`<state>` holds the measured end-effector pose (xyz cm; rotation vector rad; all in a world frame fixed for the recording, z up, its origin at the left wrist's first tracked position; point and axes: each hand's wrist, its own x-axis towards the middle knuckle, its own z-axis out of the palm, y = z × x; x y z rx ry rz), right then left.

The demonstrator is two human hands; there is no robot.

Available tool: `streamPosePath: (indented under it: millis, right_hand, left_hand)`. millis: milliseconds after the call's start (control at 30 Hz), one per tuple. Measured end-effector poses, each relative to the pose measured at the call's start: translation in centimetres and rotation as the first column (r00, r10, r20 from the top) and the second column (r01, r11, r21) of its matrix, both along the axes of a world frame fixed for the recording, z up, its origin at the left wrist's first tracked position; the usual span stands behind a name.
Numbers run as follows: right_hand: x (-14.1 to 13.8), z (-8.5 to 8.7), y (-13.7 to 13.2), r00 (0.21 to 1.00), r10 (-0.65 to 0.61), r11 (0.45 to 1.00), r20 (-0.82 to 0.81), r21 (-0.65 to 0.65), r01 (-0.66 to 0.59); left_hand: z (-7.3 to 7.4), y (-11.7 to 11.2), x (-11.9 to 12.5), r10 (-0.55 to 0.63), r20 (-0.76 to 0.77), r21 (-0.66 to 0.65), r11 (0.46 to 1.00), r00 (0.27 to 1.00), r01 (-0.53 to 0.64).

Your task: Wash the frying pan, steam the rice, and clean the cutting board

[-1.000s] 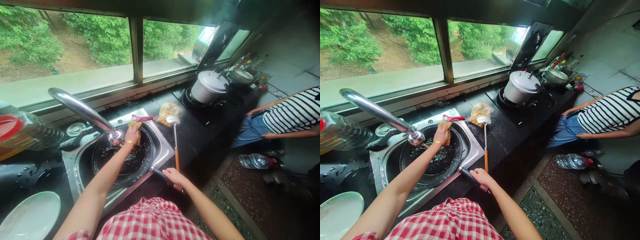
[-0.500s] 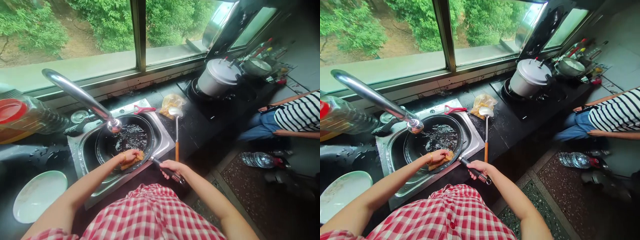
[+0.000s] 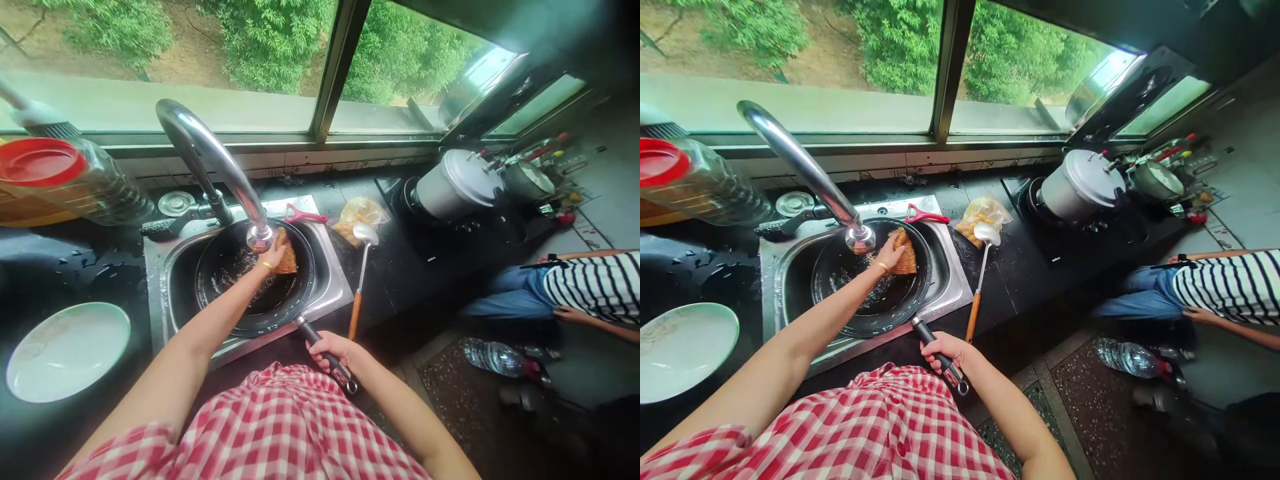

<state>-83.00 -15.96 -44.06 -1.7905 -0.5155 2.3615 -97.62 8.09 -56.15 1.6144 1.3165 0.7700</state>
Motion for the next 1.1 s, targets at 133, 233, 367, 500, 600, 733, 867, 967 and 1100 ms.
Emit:
streamPosePath:
  millis: [133,233,367,500,600,733,867,967,1100]
  right_hand:
    - [-0.5,0.0,-0.6,0.993,0.016,0.999,0.120,0.049,-0.022]
    - [-0.7,0.0,-1.0,0.985,-0.004,0.995,0.174,0.100,-0.014]
    - [-1.5,0.6,-1.4,0.974,-0.030,0.987,0.223,0.161,-0.007]
    - [-2.5,1.6,-1.8,0.964,-0.034,0.979,0.264,0.204,-0.022]
    - [-3.1,2.1,-1.9,0.957,-0.035,0.978,0.288,0.206,-0.027]
    - [-3.3,2.3,-2.1,0.951,-0.048,0.978,0.304,0.207,-0.017]
    - [-3.3,2.4,-2.4,0.948,-0.074,0.981,0.311,0.195,0.013]
    - [-3.5,2.5,-2.6,0.944,-0.081,0.977,0.320,0.213,0.012]
    - [-4.0,2.6,-3.0,0.940,-0.091,0.975,0.330,0.223,0.016]
  left_hand:
    - [0.1,-4.0,3.5,-0.212,0.140,0.090,0.976,0.967,0.201]
    - [-1.5,-7.5,1.6,-0.496,0.084,0.177,0.861,0.864,0.477]
    - [-3.1,-9.1,-3.4,-0.660,-0.112,0.083,0.739,0.743,0.668]
    - [-0.8,-7.7,-5.5,-0.546,-0.233,0.013,0.826,0.805,0.564]
    - [3.3,-7.1,-4.2,-0.384,0.056,0.237,0.902,0.922,0.362]
    - [7.1,-8.6,-1.6,-0.467,0.233,0.388,0.849,0.853,0.359]
    - [6.4,-11.3,-1.8,-0.567,0.180,0.249,0.817,0.804,0.521]
    - [4.7,-12.3,-4.0,-0.679,0.096,0.177,0.731,0.728,0.659]
    - [2.5,-12.2,-7.6,-0.762,-0.215,0.083,0.609,0.611,0.789]
